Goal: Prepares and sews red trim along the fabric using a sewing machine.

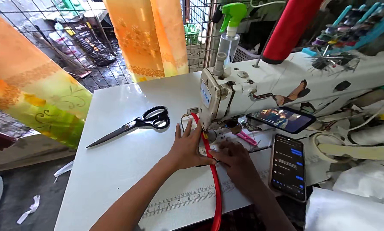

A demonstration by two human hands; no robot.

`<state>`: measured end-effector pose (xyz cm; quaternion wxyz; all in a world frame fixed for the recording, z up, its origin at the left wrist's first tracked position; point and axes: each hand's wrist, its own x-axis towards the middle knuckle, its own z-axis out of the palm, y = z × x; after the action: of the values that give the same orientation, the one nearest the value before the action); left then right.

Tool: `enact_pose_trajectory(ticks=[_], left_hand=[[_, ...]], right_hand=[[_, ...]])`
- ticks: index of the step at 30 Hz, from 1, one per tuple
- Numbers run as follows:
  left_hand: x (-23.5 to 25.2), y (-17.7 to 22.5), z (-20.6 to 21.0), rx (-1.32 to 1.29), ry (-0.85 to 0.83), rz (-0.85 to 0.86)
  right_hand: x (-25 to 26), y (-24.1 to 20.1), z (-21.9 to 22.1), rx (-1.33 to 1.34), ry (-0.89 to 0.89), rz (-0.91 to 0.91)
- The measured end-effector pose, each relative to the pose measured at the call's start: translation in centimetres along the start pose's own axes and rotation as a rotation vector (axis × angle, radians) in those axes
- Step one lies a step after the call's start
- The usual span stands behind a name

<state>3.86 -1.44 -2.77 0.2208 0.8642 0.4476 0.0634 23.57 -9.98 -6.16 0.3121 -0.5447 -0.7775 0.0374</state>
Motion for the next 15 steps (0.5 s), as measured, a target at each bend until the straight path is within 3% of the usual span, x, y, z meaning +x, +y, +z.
enact_pose_trajectory(ticks=[4,15], left_hand=[[0.2,-0.1,-0.3,0.022,-0.038,-0.039],[0.6,-0.8,-0.6,0.016,0.050,0.028]], right_hand=[[0.3,0.1,0.0,-0.003,-0.011,-0.003],[2.2,0.1,-0.1,-0.031,-0.049,0.013]])
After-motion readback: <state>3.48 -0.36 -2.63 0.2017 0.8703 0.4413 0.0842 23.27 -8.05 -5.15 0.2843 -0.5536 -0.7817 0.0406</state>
